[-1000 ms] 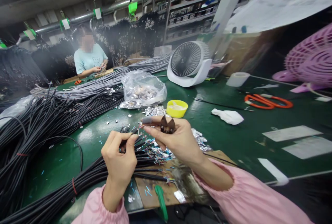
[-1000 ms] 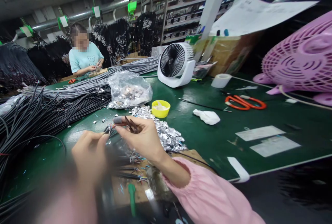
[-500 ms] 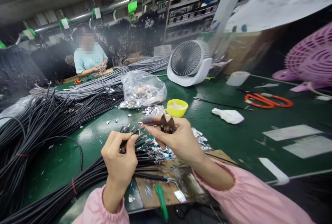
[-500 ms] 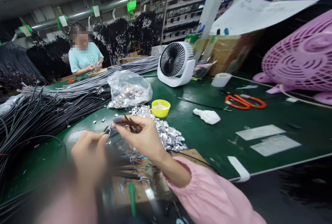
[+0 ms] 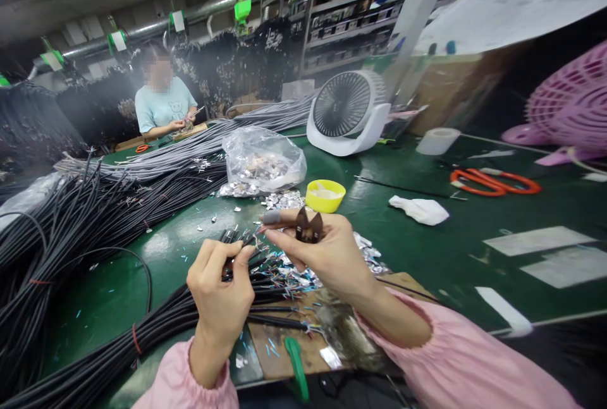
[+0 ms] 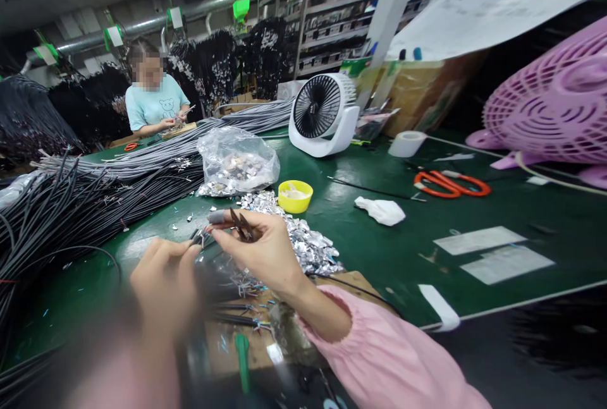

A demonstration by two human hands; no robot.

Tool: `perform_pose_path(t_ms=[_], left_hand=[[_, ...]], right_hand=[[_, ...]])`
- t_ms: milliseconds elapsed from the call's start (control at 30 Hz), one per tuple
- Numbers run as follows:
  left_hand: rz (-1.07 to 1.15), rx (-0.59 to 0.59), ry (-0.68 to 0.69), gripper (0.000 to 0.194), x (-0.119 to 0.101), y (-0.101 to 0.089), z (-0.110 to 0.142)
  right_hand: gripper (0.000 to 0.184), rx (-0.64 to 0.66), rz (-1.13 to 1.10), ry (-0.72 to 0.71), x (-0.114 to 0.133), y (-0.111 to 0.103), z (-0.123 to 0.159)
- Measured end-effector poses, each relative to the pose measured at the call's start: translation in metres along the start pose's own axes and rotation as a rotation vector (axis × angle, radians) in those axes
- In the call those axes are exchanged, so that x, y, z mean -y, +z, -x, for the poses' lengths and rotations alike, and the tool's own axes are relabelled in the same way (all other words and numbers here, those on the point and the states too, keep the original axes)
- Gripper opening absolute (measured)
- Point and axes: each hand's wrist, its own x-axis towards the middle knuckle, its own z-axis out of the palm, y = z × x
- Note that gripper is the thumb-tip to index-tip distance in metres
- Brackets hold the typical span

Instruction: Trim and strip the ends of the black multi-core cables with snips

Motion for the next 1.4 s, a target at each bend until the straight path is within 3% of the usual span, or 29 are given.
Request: perform_pose_path(t_ms=[367, 733, 1033, 1200, 1400], left_hand=[[0.044, 0.016, -0.035, 0.013, 0.0, 0.0, 0.0], [0.077, 0.03, -0.046, 0.013, 0.001, -0.001, -0.001], [0.043, 0.031, -0.039, 0.013, 0.0, 0.0, 0.001], [0.031, 0.033, -0.12, 0.017, -0.002, 0.002, 0.001], [0.115, 0.1, -0.313, 0.023, 0.003, 0.006, 0.003]], right_hand=[[0.012, -0.02, -0.006, -0.055, -0.005, -0.001, -0.005], [0.022, 0.044, -0.143, -0.004, -0.007, -0.003, -0.004], [0.024, 0.015, -0.035, 0.015, -0.008, -0.003, -0.004], [0.022, 0.021, 0.083, -0.07, -0.01, -0.002, -0.003], [0.022, 0.033, 0.227, -0.251, -0.016, 0.0, -0.001]])
